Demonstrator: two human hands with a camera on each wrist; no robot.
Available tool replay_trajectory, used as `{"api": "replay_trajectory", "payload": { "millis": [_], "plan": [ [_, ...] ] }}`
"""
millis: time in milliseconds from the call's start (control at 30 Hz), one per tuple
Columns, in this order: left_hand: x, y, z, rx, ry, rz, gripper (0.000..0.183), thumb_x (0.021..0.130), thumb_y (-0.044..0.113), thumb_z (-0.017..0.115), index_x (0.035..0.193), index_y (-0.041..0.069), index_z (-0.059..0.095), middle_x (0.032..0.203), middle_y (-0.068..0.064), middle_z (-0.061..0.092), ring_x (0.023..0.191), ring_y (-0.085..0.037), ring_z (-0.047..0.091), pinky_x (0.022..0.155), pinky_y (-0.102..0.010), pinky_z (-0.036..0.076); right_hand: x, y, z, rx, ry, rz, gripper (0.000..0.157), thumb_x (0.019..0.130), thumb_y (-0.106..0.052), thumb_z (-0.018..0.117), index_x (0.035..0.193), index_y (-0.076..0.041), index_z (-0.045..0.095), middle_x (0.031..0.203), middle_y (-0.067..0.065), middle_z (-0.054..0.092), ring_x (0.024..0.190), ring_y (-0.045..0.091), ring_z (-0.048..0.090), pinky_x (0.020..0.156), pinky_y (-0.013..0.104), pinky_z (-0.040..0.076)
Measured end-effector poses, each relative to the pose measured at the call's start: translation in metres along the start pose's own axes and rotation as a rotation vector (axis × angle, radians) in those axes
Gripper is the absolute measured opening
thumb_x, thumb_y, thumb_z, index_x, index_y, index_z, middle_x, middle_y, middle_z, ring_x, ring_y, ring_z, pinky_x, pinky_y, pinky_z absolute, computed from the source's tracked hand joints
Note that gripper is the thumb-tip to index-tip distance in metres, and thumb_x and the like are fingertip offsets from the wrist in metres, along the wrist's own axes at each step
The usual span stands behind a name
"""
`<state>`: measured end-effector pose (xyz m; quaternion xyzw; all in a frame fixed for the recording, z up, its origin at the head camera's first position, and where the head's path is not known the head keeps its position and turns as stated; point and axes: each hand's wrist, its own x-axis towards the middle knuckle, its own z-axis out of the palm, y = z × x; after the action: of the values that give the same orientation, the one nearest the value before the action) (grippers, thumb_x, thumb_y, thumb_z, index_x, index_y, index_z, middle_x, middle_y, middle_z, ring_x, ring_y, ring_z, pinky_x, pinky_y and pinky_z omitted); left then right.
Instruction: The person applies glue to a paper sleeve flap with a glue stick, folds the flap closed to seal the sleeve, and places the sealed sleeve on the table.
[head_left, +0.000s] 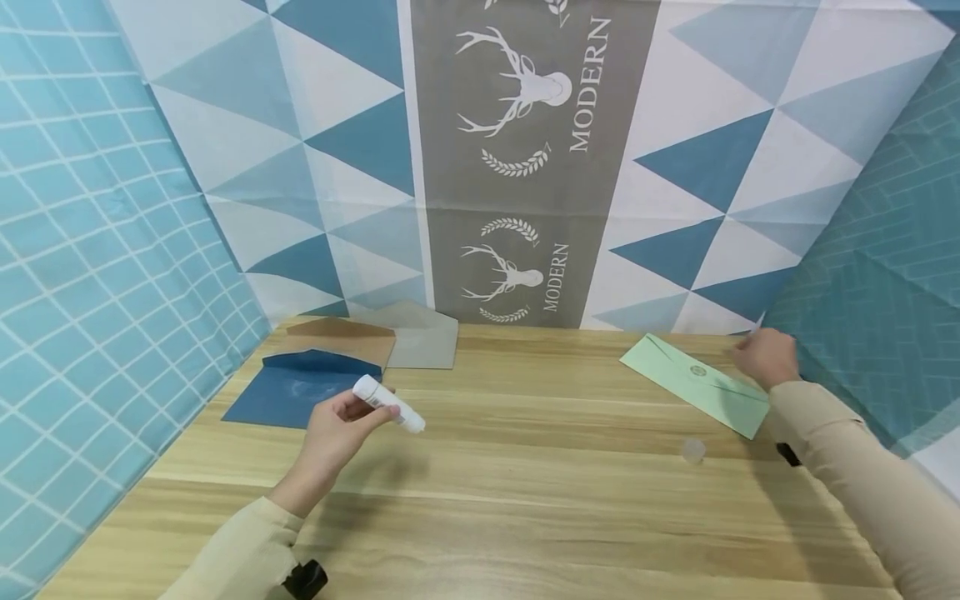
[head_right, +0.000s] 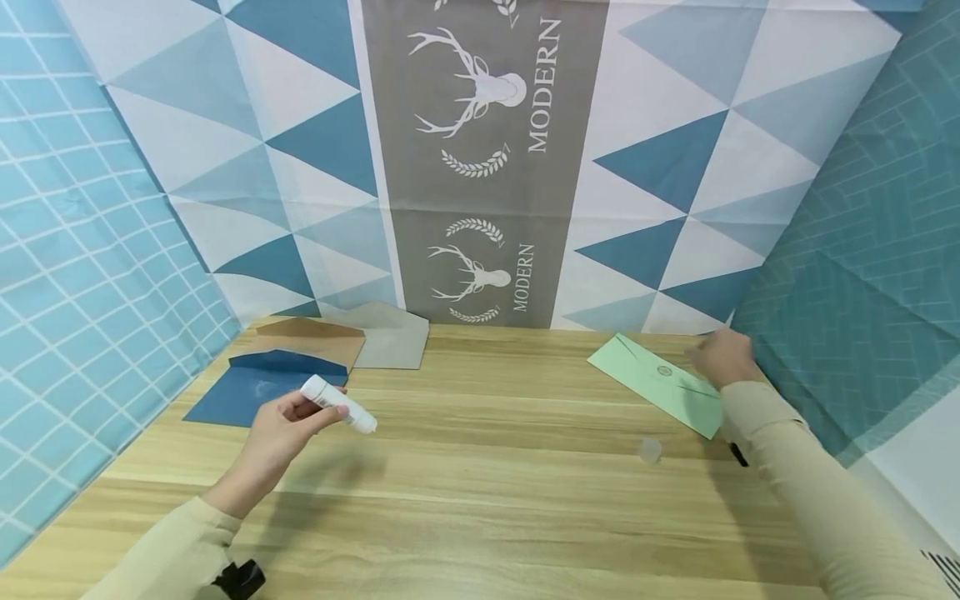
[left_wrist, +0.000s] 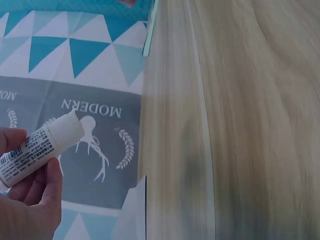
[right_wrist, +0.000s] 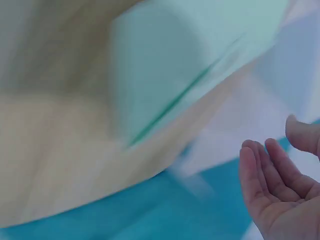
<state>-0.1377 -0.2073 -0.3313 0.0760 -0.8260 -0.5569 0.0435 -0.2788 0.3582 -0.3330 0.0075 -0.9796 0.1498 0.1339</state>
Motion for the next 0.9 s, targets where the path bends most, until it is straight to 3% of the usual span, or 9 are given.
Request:
{"api": "replay_trajectory", "payload": {
  "millis": [100,267,367,500,633,767,900],
  "plan": [
    [-0.001,-0.002,-0.010,0.045,0.039,0.027,0.048,0.083,0.037,0.075,0.120,0.008,0.065,0.114,-0.006,0.070,0.087,0.006,0.061,0.077,-0.016,0.053,0.010,-0.052,0.013,0.083,0.017,-0.119,0.027,0.092,-0.014,0.060,0.090,0.011,0.071,0.083,0.026,0.071,0.073,0.039,0.066,0.065,0.049,0.053],
    [0.000,-0.005,-0.033,0.119,0.107,0.108,0.045,0.084,0.035,0.074,0.117,0.005,0.066,0.101,0.005,0.072,0.083,0.012,0.060,0.074,-0.013,0.054,0.017,-0.146,0.046,0.209,0.019,-0.310,0.019,0.090,-0.012,0.064,0.088,0.004,0.074,0.079,0.020,0.073,0.062,0.026,0.066,0.057,0.036,0.054],
    [0.001,-0.006,-0.048,0.126,0.152,0.113,0.046,0.084,0.036,0.073,0.116,0.003,0.066,0.089,0.022,0.068,0.082,0.014,0.060,0.072,-0.010,0.052,0.015,-0.203,0.067,0.275,-0.025,-0.415,0.016,0.088,-0.012,0.066,0.087,0.000,0.076,0.075,0.014,0.074,0.058,0.016,0.062,0.057,0.029,0.054],
    [0.003,-0.002,-0.067,0.137,0.210,0.097,0.039,0.084,0.037,0.073,0.109,0.008,0.067,0.079,0.034,0.060,0.079,0.014,0.058,0.068,-0.009,0.048,0.000,-0.277,0.090,0.348,-0.197,-0.496,0.015,0.089,-0.013,0.064,0.092,-0.003,0.076,0.079,0.010,0.075,0.059,0.009,0.060,0.058,0.021,0.054],
    [0.003,0.002,-0.082,0.143,0.240,0.098,0.028,0.084,0.039,0.073,0.102,0.018,0.068,0.077,0.036,0.060,0.079,0.015,0.057,0.067,-0.009,0.046,-0.021,-0.338,0.110,0.299,-0.324,-0.620,0.015,0.090,-0.009,0.061,0.090,-0.004,0.075,0.080,0.005,0.073,0.063,0.010,0.060,0.061,0.017,0.052],
    [-0.001,0.002,-0.090,0.153,0.268,0.105,0.024,0.084,0.038,0.073,0.100,0.020,0.069,0.076,0.036,0.060,0.079,0.016,0.057,0.066,-0.010,0.046,-0.040,-0.378,0.132,0.149,-0.287,-0.821,0.016,0.090,-0.008,0.059,0.092,-0.009,0.075,0.091,0.001,0.075,0.081,0.010,0.068,0.076,0.016,0.055],
    [-0.005,-0.002,-0.091,0.142,0.277,0.068,0.024,0.084,0.038,0.073,0.101,0.020,0.069,0.075,0.036,0.060,0.079,0.017,0.057,0.067,-0.010,0.046,-0.059,-0.405,0.145,0.005,-0.311,-0.976,0.020,0.094,-0.013,0.056,0.107,-0.011,0.071,0.109,-0.001,0.073,0.104,0.010,0.067,0.091,0.017,0.053]
  ]
}}
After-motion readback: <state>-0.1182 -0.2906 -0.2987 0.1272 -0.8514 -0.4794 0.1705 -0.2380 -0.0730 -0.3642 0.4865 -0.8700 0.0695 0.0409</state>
